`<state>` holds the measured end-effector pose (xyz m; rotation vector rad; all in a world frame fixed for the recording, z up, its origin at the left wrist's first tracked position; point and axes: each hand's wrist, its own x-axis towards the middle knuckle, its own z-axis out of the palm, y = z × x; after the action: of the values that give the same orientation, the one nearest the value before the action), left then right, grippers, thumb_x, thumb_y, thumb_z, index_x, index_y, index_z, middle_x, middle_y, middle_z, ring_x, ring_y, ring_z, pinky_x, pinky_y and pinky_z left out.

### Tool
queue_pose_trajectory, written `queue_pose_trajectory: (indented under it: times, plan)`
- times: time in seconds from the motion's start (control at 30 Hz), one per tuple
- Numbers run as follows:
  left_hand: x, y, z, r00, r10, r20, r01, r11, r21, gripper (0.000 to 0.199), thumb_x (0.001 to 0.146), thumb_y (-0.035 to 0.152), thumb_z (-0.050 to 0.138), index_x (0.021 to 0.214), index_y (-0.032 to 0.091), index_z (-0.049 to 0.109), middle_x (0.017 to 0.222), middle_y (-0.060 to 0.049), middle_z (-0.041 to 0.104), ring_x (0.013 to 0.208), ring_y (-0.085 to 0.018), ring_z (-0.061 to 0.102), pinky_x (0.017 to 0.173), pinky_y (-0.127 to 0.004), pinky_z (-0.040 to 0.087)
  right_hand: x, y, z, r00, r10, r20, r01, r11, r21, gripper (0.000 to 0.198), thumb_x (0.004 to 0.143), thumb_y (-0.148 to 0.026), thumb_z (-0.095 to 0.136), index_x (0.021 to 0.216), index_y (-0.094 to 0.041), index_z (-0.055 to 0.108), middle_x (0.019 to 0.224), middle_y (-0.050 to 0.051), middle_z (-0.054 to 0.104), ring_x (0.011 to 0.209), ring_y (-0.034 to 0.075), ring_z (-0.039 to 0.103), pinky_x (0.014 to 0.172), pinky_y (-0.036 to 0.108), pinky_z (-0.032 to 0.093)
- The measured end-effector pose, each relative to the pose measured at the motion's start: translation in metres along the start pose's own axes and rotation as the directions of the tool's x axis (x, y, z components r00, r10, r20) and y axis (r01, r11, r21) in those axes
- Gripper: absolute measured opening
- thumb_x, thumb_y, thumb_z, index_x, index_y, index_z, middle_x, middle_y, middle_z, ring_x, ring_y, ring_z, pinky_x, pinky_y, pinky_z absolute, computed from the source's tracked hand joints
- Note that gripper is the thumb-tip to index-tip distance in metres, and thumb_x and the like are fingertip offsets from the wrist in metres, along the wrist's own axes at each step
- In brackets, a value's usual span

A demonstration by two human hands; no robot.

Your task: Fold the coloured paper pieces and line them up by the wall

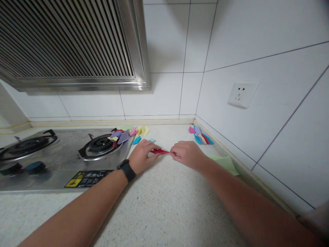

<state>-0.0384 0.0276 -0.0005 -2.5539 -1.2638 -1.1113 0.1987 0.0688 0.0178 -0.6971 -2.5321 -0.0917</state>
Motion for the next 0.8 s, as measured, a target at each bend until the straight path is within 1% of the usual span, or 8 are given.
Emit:
queue_pose_trajectory:
  times: [0.2,0.27,0.3,0.4,0.47,0.6,0.67,0.8]
  plan:
    - [0.000,0.001,0.000,0.999,-0.028,-0.020,0.028,0.999,-0.022,0.010,0.085,0.025,0.061,0.089,0.022,0.070,0.085,-0.005,0.068,0.085,-0.022,0.056,0.081,-0.037,0.040,0.001,-0.009,0.001,0.992,0.103,-0.073,-0.095,0.990,0.106,0.017,0.087,-0.028,0.053,0.080,-0.022,0.067,0.078,0.006,0.068,0.077,0.020,0.056,0.072,0.030,0.036]
    - [0.000,0.001,0.003,0.994,-0.101,-0.036,0.096,0.990,-0.106,0.010,0.085,0.027,0.061,0.087,0.022,0.070,0.084,-0.004,0.068,0.082,-0.020,0.057,0.077,-0.035,0.041,0.001,-0.012,0.003,0.978,0.172,-0.122,-0.150,0.974,0.170,0.014,0.087,-0.030,0.055,0.087,-0.022,0.066,0.081,0.005,0.068,0.074,0.018,0.057,0.071,0.029,0.038]
    - [0.000,0.001,0.005,0.984,-0.173,-0.042,0.163,0.971,-0.174,0.011,0.085,0.029,0.061,0.086,0.021,0.070,0.083,-0.004,0.068,0.079,-0.019,0.057,0.074,-0.033,0.041,0.002,-0.013,0.005,0.962,0.227,-0.151,-0.190,0.956,0.224,0.013,0.087,-0.032,0.056,0.091,-0.022,0.064,0.081,0.004,0.067,0.070,0.016,0.056,0.068,0.028,0.038]
    - [0.001,0.001,0.012,0.914,-0.406,-0.019,0.355,0.820,-0.448,0.016,0.083,0.034,0.064,0.085,0.019,0.069,0.080,-0.004,0.068,0.071,-0.016,0.056,0.066,-0.030,0.042,0.004,-0.016,0.009,0.902,0.393,-0.181,-0.289,0.859,0.424,0.016,0.086,-0.035,0.058,0.095,-0.022,0.060,0.073,-0.001,0.062,0.055,0.012,0.049,0.057,0.025,0.037]
    - [0.002,0.002,0.015,0.882,-0.471,0.027,0.385,0.685,-0.618,0.019,0.080,0.035,0.067,0.083,0.017,0.068,0.078,-0.003,0.068,0.069,-0.015,0.057,0.068,-0.029,0.044,0.005,-0.018,0.013,0.892,0.427,-0.147,-0.299,0.803,0.516,0.014,0.087,-0.035,0.056,0.092,-0.022,0.060,0.066,-0.003,0.056,0.052,0.011,0.045,0.053,0.025,0.035]
    - [0.004,0.008,0.017,0.858,-0.503,0.099,0.382,0.498,-0.778,0.023,0.078,0.037,0.069,0.082,0.015,0.066,0.077,-0.003,0.066,0.069,-0.014,0.057,0.068,-0.028,0.045,0.008,-0.022,0.020,0.908,0.414,-0.060,-0.290,0.727,0.622,0.013,0.086,-0.033,0.056,0.089,-0.022,0.061,0.067,-0.002,0.055,0.057,0.012,0.047,0.055,0.024,0.037]
    - [0.005,0.012,0.015,0.850,-0.508,0.142,0.401,0.448,-0.799,0.024,0.079,0.039,0.068,0.082,0.015,0.065,0.077,-0.003,0.066,0.068,-0.013,0.057,0.065,-0.026,0.043,0.010,-0.024,0.023,0.907,0.420,-0.043,-0.291,0.695,0.657,0.013,0.085,-0.034,0.058,0.088,-0.022,0.061,0.070,-0.002,0.057,0.060,0.012,0.049,0.055,0.024,0.038]
    - [0.003,0.014,0.015,0.840,-0.501,0.207,0.432,0.388,-0.814,0.023,0.081,0.038,0.066,0.083,0.016,0.065,0.080,-0.003,0.066,0.068,-0.011,0.056,0.065,-0.024,0.042,0.011,-0.029,0.024,0.877,0.472,-0.091,-0.295,0.678,0.673,0.013,0.083,-0.034,0.059,0.088,-0.022,0.060,0.067,-0.002,0.055,0.058,0.012,0.048,0.052,0.024,0.036]
